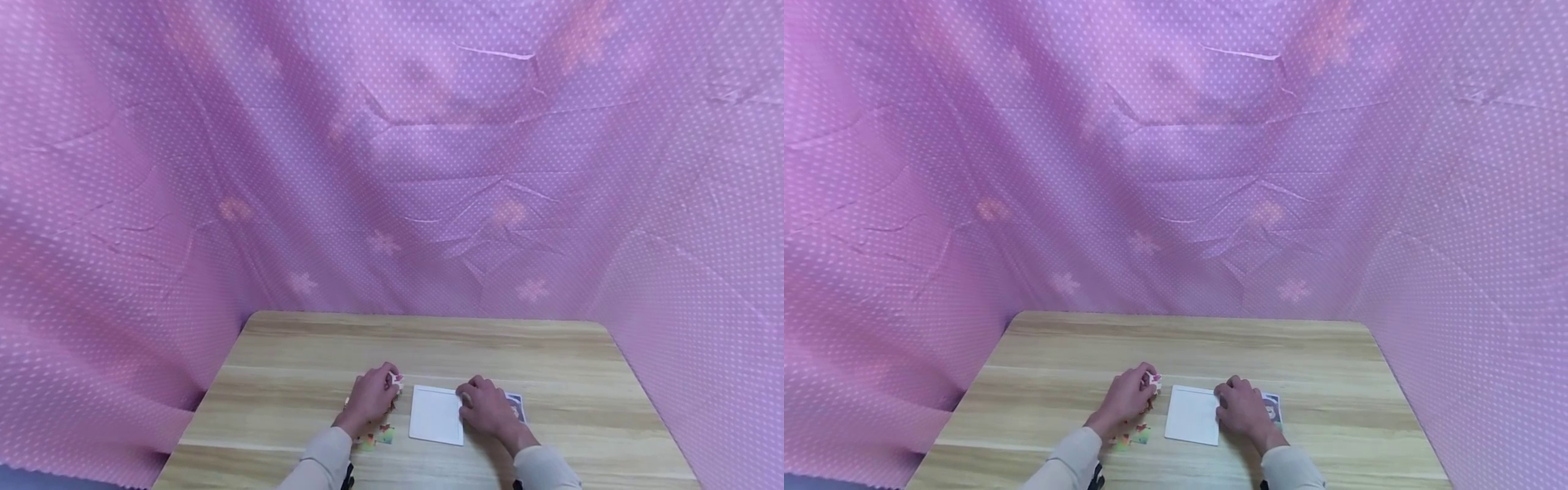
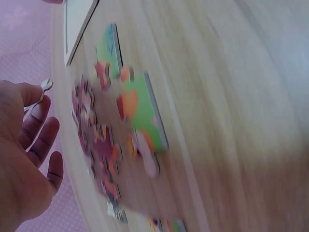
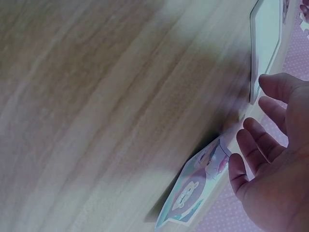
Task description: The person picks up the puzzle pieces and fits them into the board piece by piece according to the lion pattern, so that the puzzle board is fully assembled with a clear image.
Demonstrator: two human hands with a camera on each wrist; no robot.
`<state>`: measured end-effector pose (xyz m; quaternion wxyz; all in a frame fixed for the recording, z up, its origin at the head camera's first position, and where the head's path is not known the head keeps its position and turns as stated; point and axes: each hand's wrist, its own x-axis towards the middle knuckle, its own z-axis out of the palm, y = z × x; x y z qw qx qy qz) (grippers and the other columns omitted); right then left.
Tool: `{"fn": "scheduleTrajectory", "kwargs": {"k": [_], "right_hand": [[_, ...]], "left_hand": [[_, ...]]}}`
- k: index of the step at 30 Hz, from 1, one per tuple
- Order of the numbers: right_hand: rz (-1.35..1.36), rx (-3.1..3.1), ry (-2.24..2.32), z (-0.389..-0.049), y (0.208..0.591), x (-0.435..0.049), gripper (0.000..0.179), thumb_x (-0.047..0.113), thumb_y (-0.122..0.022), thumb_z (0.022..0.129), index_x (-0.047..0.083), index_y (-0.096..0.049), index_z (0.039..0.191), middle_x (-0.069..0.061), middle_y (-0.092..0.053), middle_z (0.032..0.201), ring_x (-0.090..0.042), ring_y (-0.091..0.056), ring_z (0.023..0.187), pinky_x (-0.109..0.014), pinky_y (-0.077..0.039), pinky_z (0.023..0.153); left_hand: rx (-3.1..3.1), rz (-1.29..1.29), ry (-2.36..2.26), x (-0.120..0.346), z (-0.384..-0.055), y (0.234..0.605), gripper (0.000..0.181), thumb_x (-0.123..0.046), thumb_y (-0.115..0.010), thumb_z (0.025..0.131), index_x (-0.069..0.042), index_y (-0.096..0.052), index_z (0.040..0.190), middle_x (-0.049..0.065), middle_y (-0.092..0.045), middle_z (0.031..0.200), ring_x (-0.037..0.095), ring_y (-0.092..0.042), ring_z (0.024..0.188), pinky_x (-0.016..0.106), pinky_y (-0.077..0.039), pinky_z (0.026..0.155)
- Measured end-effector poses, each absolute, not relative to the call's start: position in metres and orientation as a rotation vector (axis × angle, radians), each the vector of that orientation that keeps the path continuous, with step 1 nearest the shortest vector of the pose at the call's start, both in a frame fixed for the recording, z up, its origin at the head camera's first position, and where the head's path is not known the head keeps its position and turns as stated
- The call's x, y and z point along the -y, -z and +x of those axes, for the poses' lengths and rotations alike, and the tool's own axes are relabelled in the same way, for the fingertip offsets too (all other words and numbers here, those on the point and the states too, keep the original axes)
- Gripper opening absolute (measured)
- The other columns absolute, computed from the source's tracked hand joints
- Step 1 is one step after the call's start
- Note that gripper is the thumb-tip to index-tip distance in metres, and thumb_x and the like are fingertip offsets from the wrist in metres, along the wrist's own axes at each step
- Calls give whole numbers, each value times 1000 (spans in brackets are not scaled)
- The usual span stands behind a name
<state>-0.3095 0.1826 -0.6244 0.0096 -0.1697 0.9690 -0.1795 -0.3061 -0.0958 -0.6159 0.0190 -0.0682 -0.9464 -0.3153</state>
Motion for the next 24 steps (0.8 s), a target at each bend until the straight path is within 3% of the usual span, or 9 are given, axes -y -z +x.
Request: {"fn": "scheduleTrajectory", "kwargs": {"k": [6, 24], "right_hand": [[-548, -3056, 546, -311, 626, -184, 29, 25, -71, 78, 21, -70, 107, -3, -59, 105, -23, -54, 96, -49, -46, 80], [-559, -3055, 511, -314, 628, -186, 31, 28, -72, 78, 21, -69, 109, -1, -59, 103, -22, -55, 94, -46, -46, 78]], "left_hand": [[2941, -269, 957, 84, -307, 620, 24, -31, -64, 90, -27, -61, 113, -16, -55, 81, 6, -49, 79, 35, -38, 84], [2945, -370, 895, 64, -312, 632, 22, -32, -68, 88, -27, -64, 108, -20, -53, 72, 4, -47, 79, 37, -35, 86]]}}
